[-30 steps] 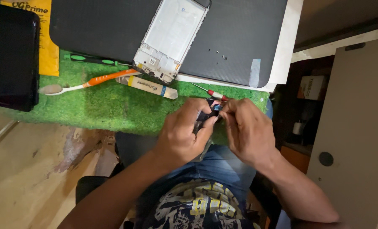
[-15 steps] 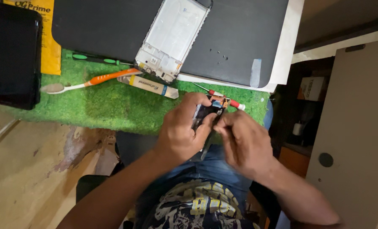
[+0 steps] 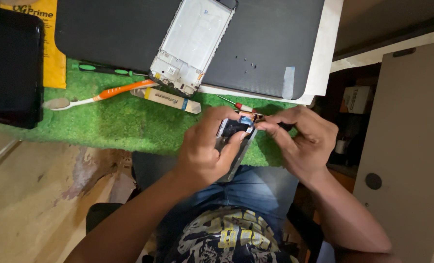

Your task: The person uses a red-handled screwdriver to remove screws from a smartphone placed on a green mat. They then separate the phone into two halves and continue to work on the internal components with the screwdriver.

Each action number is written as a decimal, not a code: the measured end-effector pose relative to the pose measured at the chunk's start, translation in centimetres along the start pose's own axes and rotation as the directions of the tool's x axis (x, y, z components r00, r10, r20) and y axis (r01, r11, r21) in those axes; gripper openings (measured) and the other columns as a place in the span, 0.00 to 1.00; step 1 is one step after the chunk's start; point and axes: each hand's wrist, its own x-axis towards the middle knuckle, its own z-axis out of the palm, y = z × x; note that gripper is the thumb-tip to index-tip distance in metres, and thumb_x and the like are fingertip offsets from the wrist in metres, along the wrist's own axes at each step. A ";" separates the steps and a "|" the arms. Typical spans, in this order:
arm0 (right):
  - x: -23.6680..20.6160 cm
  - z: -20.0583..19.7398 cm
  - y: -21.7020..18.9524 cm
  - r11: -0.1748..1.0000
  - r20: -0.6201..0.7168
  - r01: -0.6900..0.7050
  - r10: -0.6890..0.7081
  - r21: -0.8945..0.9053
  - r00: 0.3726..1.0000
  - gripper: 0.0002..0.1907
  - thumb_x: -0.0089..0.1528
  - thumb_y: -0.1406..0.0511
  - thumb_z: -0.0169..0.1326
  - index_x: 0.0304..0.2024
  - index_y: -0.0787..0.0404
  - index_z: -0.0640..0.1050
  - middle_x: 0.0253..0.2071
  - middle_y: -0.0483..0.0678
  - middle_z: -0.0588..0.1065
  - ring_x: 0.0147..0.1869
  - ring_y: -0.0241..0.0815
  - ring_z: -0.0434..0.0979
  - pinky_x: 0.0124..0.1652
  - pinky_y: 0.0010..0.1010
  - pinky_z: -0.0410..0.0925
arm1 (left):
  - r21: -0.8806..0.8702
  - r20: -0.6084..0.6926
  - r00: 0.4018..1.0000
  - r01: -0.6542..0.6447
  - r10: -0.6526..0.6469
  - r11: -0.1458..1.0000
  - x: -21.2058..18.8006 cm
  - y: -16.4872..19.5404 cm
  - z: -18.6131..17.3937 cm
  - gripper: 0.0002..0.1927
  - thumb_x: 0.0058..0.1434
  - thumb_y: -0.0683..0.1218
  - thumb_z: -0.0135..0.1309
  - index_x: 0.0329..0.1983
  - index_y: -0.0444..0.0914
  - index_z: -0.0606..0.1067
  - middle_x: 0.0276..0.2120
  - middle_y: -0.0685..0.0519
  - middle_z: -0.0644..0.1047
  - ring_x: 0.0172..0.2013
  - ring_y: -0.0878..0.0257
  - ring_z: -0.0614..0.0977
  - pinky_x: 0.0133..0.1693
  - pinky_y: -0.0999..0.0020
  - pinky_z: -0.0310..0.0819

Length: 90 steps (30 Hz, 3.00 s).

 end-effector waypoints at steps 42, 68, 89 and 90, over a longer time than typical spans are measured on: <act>0.2 0.7 -2.4 0.846 0.131 0.285 -0.254 -0.450 0.958 0.10 0.61 0.67 0.69 0.41 0.62 0.81 0.38 0.48 0.79 0.36 0.42 0.81 0.34 0.30 0.72 | 0.025 0.049 0.998 -0.029 0.027 0.999 0.0 0.3 -0.1 0.20 0.65 0.36 0.60 0.58 0.37 0.70 0.45 0.44 0.79 0.42 0.53 0.86 0.42 0.63 0.81; 0.1 -1.7 -0.1 0.996 -0.044 0.024 -0.020 0.083 0.999 0.06 0.65 0.74 0.64 0.42 0.62 0.80 0.38 0.46 0.80 0.36 0.32 0.81 0.34 0.21 0.73 | 0.058 0.015 0.999 -0.045 0.045 0.997 0.5 0.2 -0.3 0.21 0.65 0.36 0.60 0.60 0.36 0.69 0.51 0.44 0.80 0.50 0.49 0.85 0.50 0.61 0.80; 2.4 -3.3 -1.5 0.952 0.066 -0.173 0.195 -0.254 0.979 0.15 0.63 0.73 0.62 0.53 0.61 0.82 0.37 0.46 0.79 0.33 0.29 0.74 0.35 0.23 0.68 | 0.069 0.041 0.998 -0.047 0.044 0.996 0.6 0.3 -0.4 0.21 0.64 0.36 0.60 0.58 0.35 0.69 0.51 0.43 0.79 0.50 0.47 0.85 0.50 0.61 0.80; 2.6 -3.3 -1.9 0.952 0.070 -0.199 0.221 -0.234 0.973 0.15 0.63 0.72 0.61 0.53 0.60 0.82 0.38 0.46 0.79 0.33 0.28 0.74 0.34 0.23 0.68 | 0.066 0.041 0.998 -0.047 0.044 0.997 0.6 0.3 -0.4 0.21 0.64 0.36 0.60 0.58 0.35 0.69 0.51 0.43 0.79 0.50 0.48 0.85 0.50 0.61 0.80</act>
